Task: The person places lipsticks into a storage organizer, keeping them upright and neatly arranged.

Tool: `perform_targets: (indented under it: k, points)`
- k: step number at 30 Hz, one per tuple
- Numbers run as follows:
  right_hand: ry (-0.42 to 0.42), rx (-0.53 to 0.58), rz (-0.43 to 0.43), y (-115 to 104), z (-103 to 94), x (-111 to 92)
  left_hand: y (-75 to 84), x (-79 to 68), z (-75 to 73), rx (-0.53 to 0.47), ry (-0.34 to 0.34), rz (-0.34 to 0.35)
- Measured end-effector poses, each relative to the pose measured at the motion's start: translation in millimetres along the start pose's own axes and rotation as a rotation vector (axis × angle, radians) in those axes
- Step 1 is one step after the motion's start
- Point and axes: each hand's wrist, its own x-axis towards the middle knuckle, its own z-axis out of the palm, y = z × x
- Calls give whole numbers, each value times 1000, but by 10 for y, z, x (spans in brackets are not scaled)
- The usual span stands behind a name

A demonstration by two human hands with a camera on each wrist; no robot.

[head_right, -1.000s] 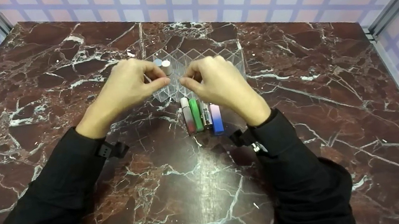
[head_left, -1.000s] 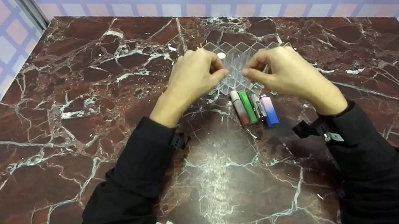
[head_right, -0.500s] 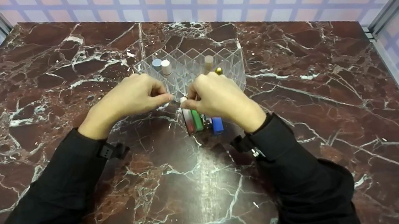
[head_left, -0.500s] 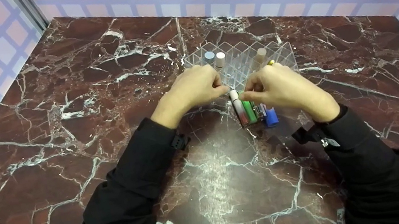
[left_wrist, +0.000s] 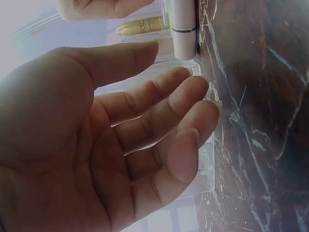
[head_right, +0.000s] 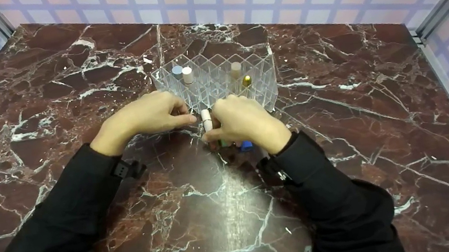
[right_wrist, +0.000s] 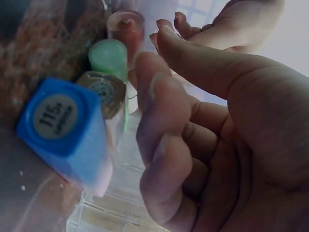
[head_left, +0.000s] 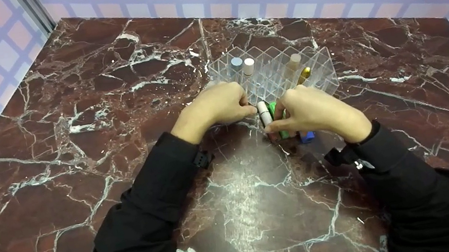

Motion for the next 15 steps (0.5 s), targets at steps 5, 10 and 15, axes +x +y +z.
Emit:
perform_targets:
  k: [5,10,15]
  points:
    - [-28,0,19,-20,40,28,-5,-5,-4,-7,-33,-19]
    - [-65,9,21,-35,55,32,-29,2,7,-12,-52,-26]
    - [-102,5,-7,-52,57,22,-38,22,17,-21,-78,-43]
